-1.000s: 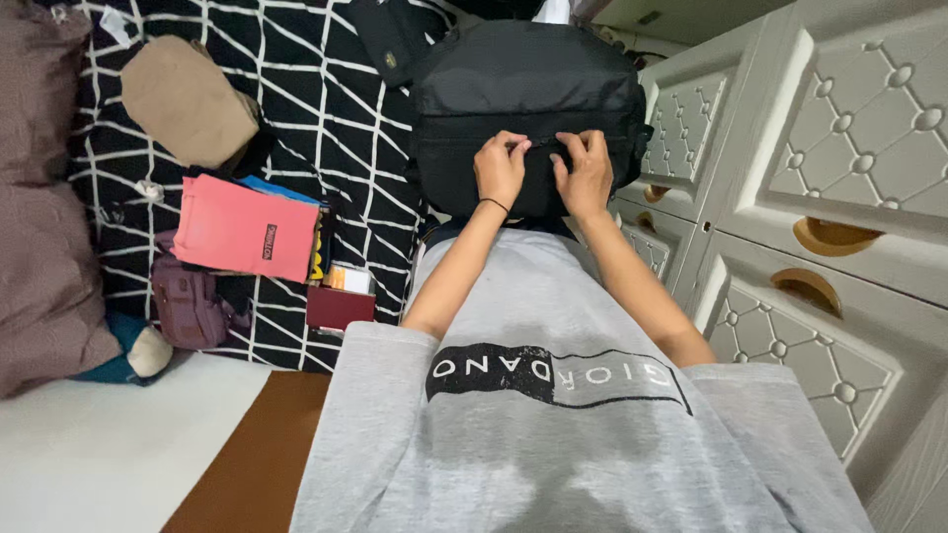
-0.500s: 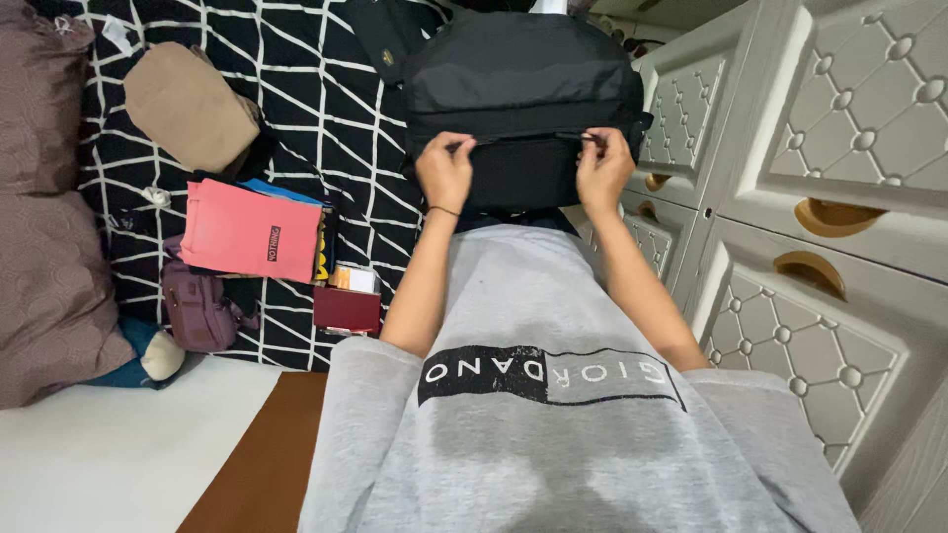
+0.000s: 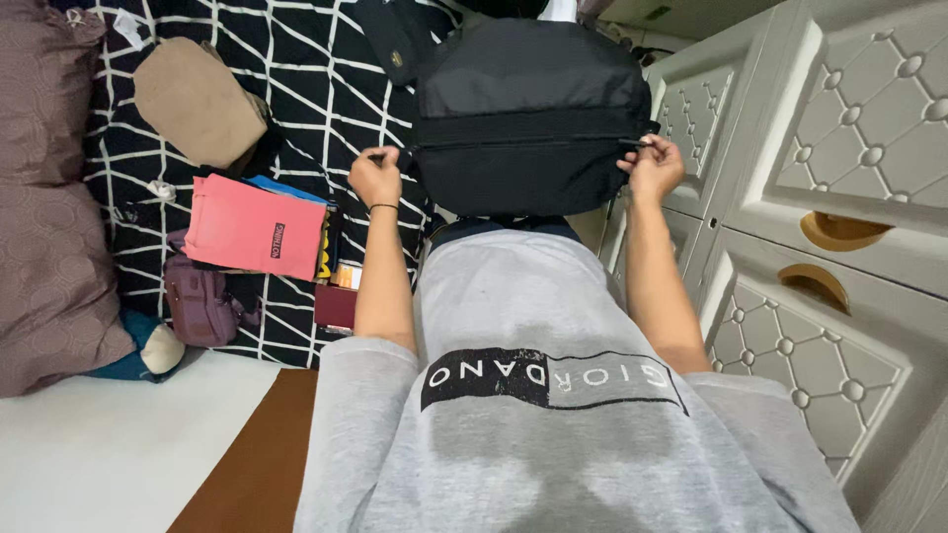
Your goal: The person folds various clothing items, including shirts, pants, and a jacket, and places them into a black suitcase. They also pack a black backpack with folded clothes and other items. The person is seen handling the items one by one, folding them neatly, and arranging them in the luggage.
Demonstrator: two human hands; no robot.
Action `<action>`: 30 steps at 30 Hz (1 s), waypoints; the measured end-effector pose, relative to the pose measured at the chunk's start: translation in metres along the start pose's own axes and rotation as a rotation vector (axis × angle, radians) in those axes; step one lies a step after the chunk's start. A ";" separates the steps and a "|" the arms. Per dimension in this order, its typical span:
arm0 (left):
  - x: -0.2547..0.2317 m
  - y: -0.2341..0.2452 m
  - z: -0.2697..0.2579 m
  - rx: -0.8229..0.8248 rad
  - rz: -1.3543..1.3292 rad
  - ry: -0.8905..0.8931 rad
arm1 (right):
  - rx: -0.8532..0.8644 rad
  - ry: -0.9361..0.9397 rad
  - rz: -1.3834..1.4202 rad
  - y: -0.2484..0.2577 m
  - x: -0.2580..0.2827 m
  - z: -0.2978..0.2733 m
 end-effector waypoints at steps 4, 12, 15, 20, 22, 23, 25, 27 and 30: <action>0.025 -0.030 -0.002 -0.061 0.250 0.092 | 0.109 -0.554 0.353 0.013 0.000 0.018; -0.109 0.028 -0.059 -0.098 0.179 -0.379 | -0.234 0.043 -0.264 0.018 0.030 -0.026; -0.146 0.028 -0.073 0.162 0.174 -0.763 | -0.030 0.531 -0.535 -0.019 0.071 -0.081; -0.146 -0.004 -0.073 0.244 0.350 -0.812 | 0.363 1.076 -0.954 -0.079 0.136 -0.120; -0.144 -0.013 -0.067 0.296 0.451 -0.785 | 0.407 1.142 -1.036 -0.086 0.145 -0.117; -0.143 -0.015 -0.066 0.333 0.504 -0.776 | 0.437 1.160 -1.056 -0.087 0.147 -0.117; -0.143 -0.019 -0.066 0.386 0.608 -0.761 | 0.493 1.197 -1.098 -0.087 0.151 -0.115; -0.145 -0.023 -0.067 0.420 0.711 -0.747 | 0.521 1.136 -1.229 -0.085 0.150 -0.117; -0.145 -0.023 -0.065 0.437 0.742 -0.673 | 0.573 1.026 -1.453 -0.090 0.149 -0.120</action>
Point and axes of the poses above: each hand's wrist, its own z-axis towards the middle knuckle, its own y-axis out of the back of the hand, x = y × z, the point moved 2 cm from there along z, towards the middle knuckle, and after that the axes turned 4 degrees about -z, right-handed, at the moved point
